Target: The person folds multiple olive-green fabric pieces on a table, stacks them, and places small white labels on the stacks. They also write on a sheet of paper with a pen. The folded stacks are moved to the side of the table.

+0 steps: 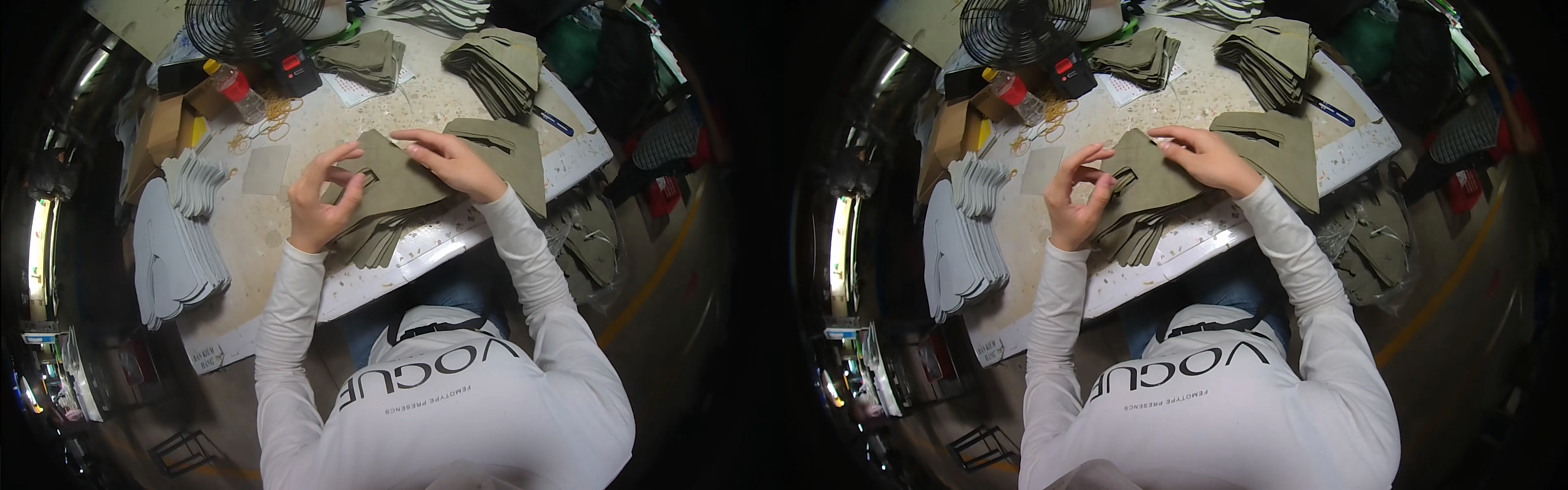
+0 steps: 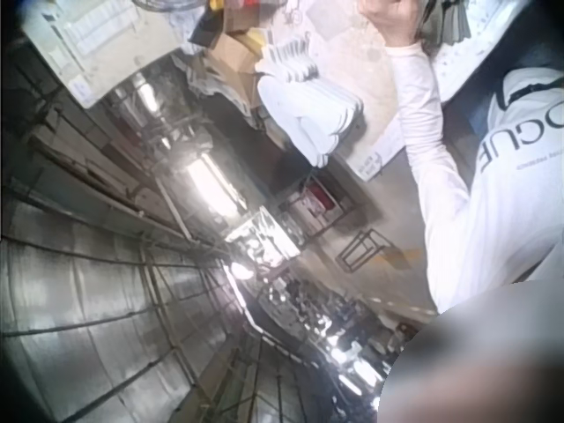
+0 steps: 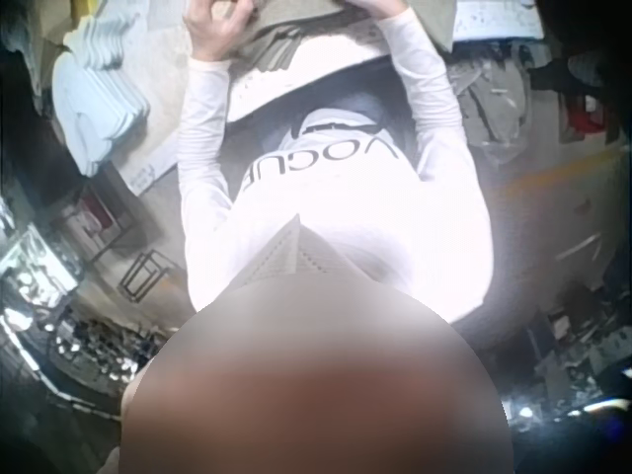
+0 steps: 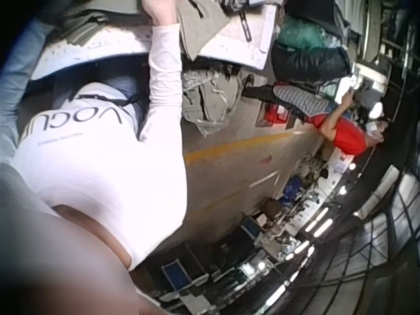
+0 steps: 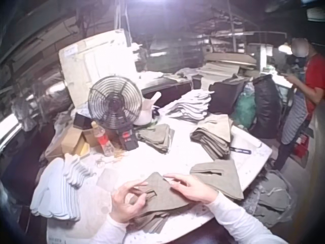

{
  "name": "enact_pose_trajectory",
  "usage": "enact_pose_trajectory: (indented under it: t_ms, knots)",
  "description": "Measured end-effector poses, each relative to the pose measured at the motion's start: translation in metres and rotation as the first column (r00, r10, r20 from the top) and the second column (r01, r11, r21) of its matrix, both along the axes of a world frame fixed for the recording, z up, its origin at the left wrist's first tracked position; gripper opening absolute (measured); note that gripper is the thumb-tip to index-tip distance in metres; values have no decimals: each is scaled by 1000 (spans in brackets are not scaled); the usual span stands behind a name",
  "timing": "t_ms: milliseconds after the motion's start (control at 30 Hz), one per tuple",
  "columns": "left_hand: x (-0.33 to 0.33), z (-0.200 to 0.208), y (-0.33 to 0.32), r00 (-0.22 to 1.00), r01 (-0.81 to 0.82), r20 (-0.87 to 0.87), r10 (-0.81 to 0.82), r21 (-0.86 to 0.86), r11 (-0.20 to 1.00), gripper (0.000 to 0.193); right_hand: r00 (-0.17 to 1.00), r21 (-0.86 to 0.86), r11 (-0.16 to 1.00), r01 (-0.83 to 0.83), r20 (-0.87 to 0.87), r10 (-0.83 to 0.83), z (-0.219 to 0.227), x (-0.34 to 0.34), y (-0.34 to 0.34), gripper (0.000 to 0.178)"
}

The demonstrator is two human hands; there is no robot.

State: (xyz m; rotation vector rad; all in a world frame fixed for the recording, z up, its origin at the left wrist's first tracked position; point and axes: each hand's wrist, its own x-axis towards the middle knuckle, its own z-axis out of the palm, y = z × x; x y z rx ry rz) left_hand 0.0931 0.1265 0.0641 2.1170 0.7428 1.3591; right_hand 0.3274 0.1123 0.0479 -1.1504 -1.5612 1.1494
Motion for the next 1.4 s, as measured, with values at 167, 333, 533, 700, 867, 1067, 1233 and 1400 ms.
enact_pose_trajectory:
  t_ms: [167,333,533,700,867,1067,1233,1400]
  knots:
    - [-10,-5,12,995,-90,40,91,-19,996,14,948,383,922,-57,311,-71,10,-19,5,42]
    - [-7,-8,9,997,-76,8,76,-30,997,11,955,496,865,78,212,-207,28,6,-27,40]
    - [1,-3,0,997,-36,-71,36,2,999,11,776,443,712,545,54,-628,-3,93,-71,37]
    - [14,-1,-4,995,20,-100,-19,5,1000,11,759,205,741,639,-13,-651,-52,136,-80,35]
    - [23,0,-4,944,168,-282,-170,-31,985,12,526,468,573,673,242,-815,-36,124,-83,36]
    - [32,-4,-2,869,245,-471,-152,141,959,23,635,480,633,607,185,-750,-1,76,-85,30]
    - [33,-2,-5,904,177,-376,-204,-105,979,24,781,394,760,517,146,-607,-3,43,-77,27]
    - [34,-1,-5,857,176,-489,-160,-14,984,25,837,377,817,436,163,-522,-3,27,-72,28]
